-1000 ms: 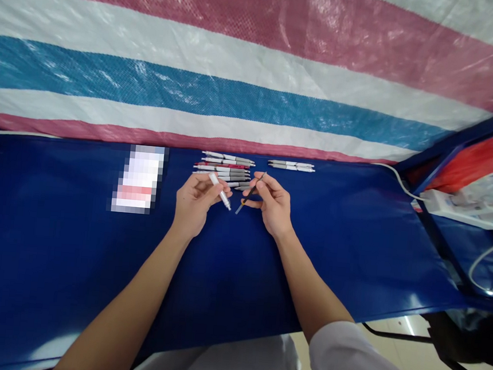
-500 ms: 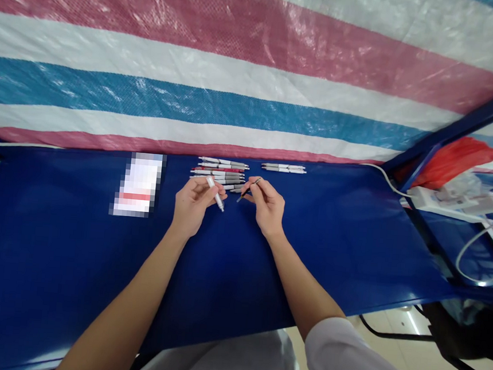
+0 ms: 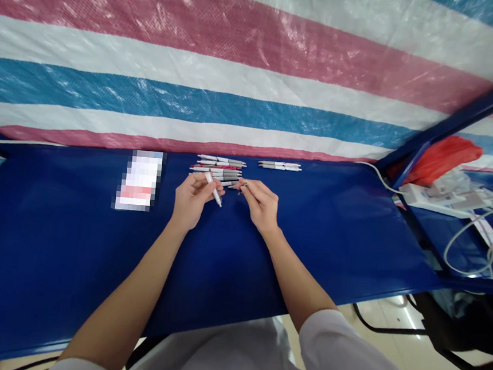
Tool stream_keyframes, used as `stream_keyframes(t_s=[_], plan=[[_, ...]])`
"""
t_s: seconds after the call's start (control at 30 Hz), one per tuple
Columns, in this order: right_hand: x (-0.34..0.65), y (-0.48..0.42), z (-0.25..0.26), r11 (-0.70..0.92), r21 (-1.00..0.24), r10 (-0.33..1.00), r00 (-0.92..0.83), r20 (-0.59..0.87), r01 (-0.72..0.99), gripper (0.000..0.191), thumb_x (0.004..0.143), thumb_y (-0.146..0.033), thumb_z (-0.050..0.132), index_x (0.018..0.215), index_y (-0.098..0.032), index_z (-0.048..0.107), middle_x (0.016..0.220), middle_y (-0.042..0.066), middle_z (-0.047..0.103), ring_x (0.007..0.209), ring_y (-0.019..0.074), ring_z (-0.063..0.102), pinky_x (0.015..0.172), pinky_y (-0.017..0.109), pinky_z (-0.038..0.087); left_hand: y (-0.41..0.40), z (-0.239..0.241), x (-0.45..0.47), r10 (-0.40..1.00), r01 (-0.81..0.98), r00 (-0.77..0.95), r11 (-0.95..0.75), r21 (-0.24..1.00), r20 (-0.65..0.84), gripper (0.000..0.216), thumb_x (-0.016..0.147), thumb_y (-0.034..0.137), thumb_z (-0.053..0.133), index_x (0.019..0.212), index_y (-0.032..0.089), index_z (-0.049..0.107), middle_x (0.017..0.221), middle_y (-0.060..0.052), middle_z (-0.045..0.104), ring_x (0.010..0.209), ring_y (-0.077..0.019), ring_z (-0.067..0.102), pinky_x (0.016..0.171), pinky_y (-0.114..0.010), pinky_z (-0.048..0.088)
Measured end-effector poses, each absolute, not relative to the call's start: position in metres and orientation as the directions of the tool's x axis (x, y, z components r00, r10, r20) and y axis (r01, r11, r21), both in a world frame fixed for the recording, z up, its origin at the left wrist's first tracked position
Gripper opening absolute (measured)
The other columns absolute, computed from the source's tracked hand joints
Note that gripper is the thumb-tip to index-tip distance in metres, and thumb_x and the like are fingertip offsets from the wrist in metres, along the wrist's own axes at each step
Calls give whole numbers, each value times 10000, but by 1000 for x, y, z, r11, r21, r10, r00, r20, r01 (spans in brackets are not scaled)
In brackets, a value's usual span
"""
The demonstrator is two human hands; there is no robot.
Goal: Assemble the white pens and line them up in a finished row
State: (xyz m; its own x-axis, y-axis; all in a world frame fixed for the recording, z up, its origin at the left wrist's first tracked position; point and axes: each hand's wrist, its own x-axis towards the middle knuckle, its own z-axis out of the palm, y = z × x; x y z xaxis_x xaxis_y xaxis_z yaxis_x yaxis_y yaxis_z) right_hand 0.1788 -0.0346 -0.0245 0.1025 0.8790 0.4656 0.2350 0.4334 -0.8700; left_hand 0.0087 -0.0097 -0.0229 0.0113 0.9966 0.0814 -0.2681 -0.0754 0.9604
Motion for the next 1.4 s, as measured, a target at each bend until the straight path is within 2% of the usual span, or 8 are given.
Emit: stream_keyframes(t_s=[0.13, 0.27, 0.47, 0.6, 0.77, 1.1, 1.4], plan=[[178, -35, -25, 435, -874, 885, 78, 460, 217, 228, 908, -398, 588, 1039, -314, 755, 1056, 20, 742, 1001, 215, 693, 965, 391, 560, -10, -23, 9, 997, -273, 13, -72, 959, 78, 342, 719, 377, 823, 929, 174, 645, 841, -27, 705, 791, -179, 708, 828, -441, 612], [175, -35, -25, 399, -908, 903, 120, 413, 130, 230, 900, -405, 595, 1034, -308, 754, 1040, 20, 737, 952, 205, 702, 912, 386, 596, -10, -23, 9, 996, -302, 18, -77, 950, 87, 336, 725, 356, 823, 942, 173, 645, 844, -25, 708, 778, -174, 708, 810, -424, 617], [171, -32, -21, 185, -976, 964, 212, 158, -116, 354, 825, -485, 657, 1099, -268, 716, 978, 10, 727, 864, 182, 717, 733, 346, 658, -12, -22, 9, 997, -319, 37, -55, 946, 70, 321, 737, 349, 816, 949, 176, 647, 866, -25, 708, 799, -172, 704, 833, -427, 609], [173, -26, -22, 73, -959, 972, 236, 7, -273, 411, 761, -477, 721, 1090, -232, 700, 939, 12, 734, 824, 172, 722, 665, 319, 660, -13, -21, 10, 998, -335, 51, -28, 942, 47, 325, 736, 348, 816, 959, 179, 650, 869, -21, 706, 806, -173, 704, 840, -437, 608], [176, -19, -25, 24, -913, 964, 252, -87, -408, 365, 735, -425, 758, 1044, -236, 707, 908, -3, 725, 778, 148, 719, 601, 271, 644, -13, -18, 10, 997, -375, 77, 23, 927, 6, 325, 737, 344, 818, 966, 172, 665, 869, -26, 709, 822, -176, 703, 849, -442, 605], [175, -18, -25, 2, -895, 963, 244, -119, -445, 350, 723, -403, 773, 1027, -240, 716, 899, -5, 725, 768, 144, 719, 607, 276, 642, -13, -17, 9, 996, -374, 83, 48, 926, -18, 335, 728, 340, 823, 977, 174, 673, 882, -26, 714, 817, -181, 708, 854, -442, 603], [174, -16, -24, 10, -919, 959, 265, -103, -393, 365, 690, -411, 789, 995, -220, 727, 866, 1, 743, 757, 145, 720, 615, 267, 638, -14, -18, 8, 994, -262, 106, -10, 965, 39, 362, 779, 363, 777, 1065, 164, 676, 926, -52, 724, 812, -183, 708, 827, -395, 605]])
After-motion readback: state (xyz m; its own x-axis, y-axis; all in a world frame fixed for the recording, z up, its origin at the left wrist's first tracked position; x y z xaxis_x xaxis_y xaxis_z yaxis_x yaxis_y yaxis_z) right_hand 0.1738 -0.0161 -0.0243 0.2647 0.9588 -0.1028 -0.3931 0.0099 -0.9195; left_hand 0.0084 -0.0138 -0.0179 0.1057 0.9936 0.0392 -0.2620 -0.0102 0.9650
